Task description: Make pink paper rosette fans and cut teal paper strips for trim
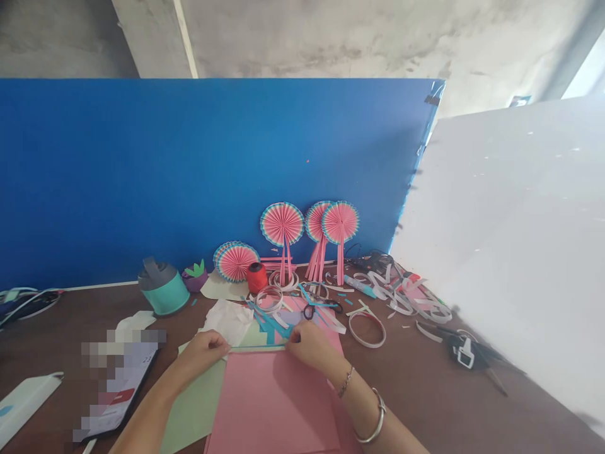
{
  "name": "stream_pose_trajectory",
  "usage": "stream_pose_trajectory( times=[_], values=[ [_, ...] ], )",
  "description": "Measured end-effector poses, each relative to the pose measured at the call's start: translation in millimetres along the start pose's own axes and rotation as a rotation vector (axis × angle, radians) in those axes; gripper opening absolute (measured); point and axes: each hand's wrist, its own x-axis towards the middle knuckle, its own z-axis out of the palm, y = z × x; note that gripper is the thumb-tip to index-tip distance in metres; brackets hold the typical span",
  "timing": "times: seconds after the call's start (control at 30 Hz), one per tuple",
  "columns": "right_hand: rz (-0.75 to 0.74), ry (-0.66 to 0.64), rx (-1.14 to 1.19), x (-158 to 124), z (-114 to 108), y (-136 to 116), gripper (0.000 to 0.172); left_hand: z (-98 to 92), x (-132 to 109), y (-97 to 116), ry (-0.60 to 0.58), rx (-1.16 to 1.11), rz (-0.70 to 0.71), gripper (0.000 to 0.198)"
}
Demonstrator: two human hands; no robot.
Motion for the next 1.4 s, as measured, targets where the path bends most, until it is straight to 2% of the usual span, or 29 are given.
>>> stream_pose_trajectory(
  times=[0.43,0.67,1.4],
  values=[
    [-0.001,0.006,-0.034,4,5,10,0.012,6.6,4,-5,-0.010,0.064,-0.008,0.016],
    [0.065,-0.019,-0.064,4,3,6,0.009,9.6,5,-4,-0.003,0.137,-0.018,0.013],
    [0.056,-0.017,-0.101,5,5,8,0.010,14.4,6,-1,0.031,0.330,0.036,0.015]
  ],
)
